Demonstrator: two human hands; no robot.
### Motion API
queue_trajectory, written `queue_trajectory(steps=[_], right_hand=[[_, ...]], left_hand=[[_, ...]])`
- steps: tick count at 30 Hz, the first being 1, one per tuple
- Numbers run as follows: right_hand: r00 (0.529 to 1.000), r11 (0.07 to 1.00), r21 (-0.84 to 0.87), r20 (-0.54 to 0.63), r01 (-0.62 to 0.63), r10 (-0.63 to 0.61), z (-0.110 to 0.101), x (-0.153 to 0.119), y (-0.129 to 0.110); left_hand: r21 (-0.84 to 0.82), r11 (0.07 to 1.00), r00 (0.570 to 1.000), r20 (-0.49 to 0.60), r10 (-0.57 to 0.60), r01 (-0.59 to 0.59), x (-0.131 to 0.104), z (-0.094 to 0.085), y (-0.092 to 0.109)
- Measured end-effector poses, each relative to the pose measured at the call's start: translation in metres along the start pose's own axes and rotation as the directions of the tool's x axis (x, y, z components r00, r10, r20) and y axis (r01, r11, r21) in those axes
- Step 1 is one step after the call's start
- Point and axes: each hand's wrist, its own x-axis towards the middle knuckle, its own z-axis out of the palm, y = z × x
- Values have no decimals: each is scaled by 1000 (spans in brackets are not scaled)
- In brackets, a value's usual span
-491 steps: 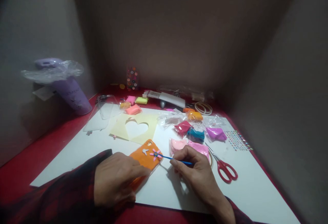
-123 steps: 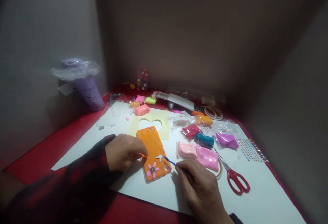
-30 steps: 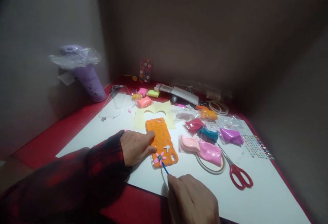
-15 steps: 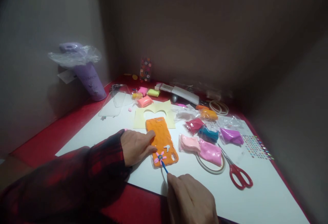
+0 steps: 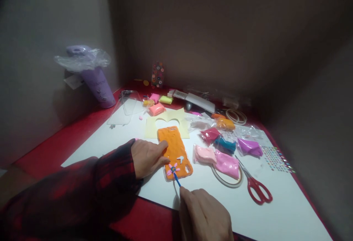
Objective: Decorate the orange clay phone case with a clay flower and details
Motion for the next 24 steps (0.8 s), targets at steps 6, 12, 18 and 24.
queue_trajectory(steps=[6, 12, 18, 24], right_hand=[[999, 999, -35, 26, -29, 30, 3, -6, 1], [1000, 998, -55, -1, 8, -8, 7, -5, 1], [997, 996, -66, -53, 53, -57, 11, -2, -2], [997, 995, -88, -66, 44, -50, 5, -2, -1]], left_hand=[[-4, 1000, 1000, 22, -11, 11, 2, 0, 0], [5, 999, 997, 73, -34, 34, 2, -3, 2], [-13, 1000, 999, 38, -16, 16, -1, -4, 1], [-23, 1000, 1000, 21, 5, -4, -2, -6, 0]])
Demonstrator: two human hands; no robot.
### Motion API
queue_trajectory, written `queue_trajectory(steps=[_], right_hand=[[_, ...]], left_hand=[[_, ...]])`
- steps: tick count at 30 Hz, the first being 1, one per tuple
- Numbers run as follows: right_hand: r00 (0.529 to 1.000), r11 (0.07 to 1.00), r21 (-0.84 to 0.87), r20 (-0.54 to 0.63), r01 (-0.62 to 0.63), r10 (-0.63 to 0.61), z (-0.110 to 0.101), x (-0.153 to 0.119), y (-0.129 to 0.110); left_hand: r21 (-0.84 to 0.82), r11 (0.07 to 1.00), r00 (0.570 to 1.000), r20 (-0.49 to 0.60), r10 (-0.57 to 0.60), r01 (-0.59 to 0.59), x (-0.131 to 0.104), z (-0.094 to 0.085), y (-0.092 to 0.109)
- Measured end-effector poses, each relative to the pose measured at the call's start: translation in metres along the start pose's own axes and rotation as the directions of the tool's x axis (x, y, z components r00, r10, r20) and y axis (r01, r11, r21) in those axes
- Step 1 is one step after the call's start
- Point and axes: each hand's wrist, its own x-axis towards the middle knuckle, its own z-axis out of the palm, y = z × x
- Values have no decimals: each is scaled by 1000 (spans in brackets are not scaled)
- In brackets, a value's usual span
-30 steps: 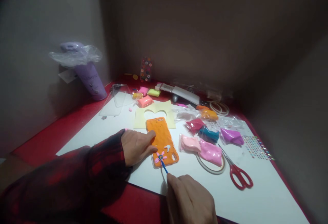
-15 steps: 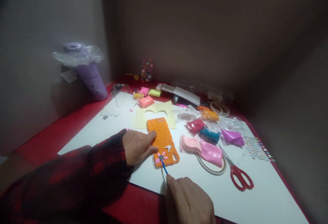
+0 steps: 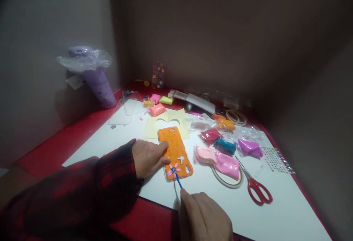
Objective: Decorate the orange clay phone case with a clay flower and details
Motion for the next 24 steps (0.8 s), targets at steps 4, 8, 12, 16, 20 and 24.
queue_trajectory(steps=[4, 8, 12, 16, 20, 24], right_hand=[[999, 1000, -6, 33, -3, 3, -4, 1, 1], [998, 1000, -9, 57, -5, 5, -3, 0, 1], [994, 999, 6, 93, -49, 48, -3, -2, -1], [995, 998, 18, 82, -54, 53, -2, -2, -2], [995, 999, 22, 88, -48, 45, -1, -3, -2], [991, 998, 19, 115, -66, 64, -4, -5, 2]], left_hand=[[-3, 1000, 1000, 9, -10, 10, 0, -1, 0], [-1, 1000, 1000, 25, -15, 15, 2, 0, 1], [12, 999, 996, 70, -47, 46, 5, 2, 2], [14, 998, 996, 70, -57, 56, 6, 3, 3], [18, 998, 995, 80, -59, 57, 7, 3, 3], [10, 998, 996, 67, -57, 56, 6, 3, 3]])
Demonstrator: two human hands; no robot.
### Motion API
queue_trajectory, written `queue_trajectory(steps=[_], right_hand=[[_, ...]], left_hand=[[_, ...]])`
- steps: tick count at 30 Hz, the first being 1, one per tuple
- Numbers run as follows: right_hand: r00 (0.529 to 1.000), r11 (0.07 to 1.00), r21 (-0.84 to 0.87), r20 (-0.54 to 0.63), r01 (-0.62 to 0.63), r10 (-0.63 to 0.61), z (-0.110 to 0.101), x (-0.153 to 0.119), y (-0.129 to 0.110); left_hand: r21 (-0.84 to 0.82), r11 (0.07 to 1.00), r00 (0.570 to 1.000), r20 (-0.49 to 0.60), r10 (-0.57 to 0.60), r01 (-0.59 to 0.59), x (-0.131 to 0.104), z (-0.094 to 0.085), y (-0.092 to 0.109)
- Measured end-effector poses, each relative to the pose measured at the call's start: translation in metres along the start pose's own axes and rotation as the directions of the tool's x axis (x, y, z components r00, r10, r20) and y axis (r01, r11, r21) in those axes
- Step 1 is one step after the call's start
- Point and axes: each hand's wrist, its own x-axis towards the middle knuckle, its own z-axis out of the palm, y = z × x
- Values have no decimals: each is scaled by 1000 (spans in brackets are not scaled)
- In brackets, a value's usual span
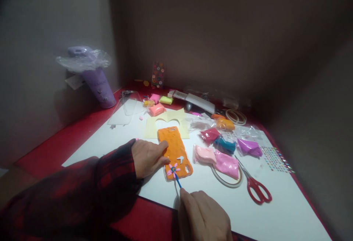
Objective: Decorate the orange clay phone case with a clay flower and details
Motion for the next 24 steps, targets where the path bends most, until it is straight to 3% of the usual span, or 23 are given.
queue_trajectory(steps=[3, 7, 9, 12, 16, 24], right_hand=[[999, 1000, -9, 34, -24, 24, -6, 2, 7], [989, 988, 81, -58, -134, 139, -17, 18, 21], [985, 979, 112, 16, -173, 172, -23, 29, 30], [979, 976, 127, 124, -175, 160, -27, 46, 45], [976, 993, 89, 211, -79, 59, -24, 61, 62], [964, 991, 135, 264, -17, -20, -23, 46, 69]], left_hand=[[4, 1000, 1000, -21, 11, -11, -2, 0, -1], [15, 998, 995, -74, 59, -58, -4, 2, -5], [21, 997, 993, -92, 73, -71, -4, 5, -6], [35, 998, 993, -99, 63, -60, -5, 5, -6], [19, 999, 998, -53, 39, -38, -6, -3, -4], [-3, 999, 998, -32, 47, -47, -6, -9, -2]])
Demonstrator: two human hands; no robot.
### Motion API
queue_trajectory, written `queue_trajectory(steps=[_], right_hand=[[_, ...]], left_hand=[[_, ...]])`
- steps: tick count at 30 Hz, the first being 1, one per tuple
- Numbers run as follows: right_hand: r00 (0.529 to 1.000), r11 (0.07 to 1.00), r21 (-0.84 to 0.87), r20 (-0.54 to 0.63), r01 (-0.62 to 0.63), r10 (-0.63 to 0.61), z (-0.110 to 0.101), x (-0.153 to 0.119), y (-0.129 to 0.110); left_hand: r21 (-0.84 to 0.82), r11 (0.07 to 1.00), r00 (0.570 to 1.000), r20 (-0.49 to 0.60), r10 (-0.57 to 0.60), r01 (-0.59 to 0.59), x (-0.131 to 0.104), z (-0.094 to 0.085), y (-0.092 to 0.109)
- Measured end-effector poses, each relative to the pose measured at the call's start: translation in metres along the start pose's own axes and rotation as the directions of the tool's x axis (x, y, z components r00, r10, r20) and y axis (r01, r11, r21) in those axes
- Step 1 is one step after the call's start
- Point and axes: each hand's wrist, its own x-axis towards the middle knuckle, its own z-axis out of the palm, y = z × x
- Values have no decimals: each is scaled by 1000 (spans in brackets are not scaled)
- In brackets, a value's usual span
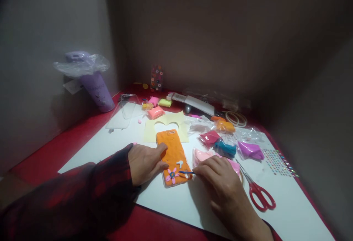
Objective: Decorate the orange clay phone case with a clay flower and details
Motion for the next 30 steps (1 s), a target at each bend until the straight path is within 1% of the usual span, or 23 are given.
queue_trajectory(steps=[9, 15, 22, 26, 30], right_hand=[[999, 999, 11, 25, -48, 48, 2, -2, -3], [998, 999, 17, 29, -51, 51, 2, -1, -5], [995, 998, 21, 71, -67, 66, 2, 0, -3], [998, 998, 49, 51, -35, 32, 4, 0, -1], [998, 999, 31, 51, -31, 29, 4, 0, -1]], left_hand=[[13, 1000, 1000, 2, 4, -4, 2, 3, -1], [27, 1000, 1000, -26, 9, -9, 3, 8, -1], [42, 999, 998, -65, 23, -21, 4, 14, -3], [41, 999, 998, -60, 27, -24, 3, 13, -2], [34, 999, 999, -40, 16, -15, 3, 10, -2]])
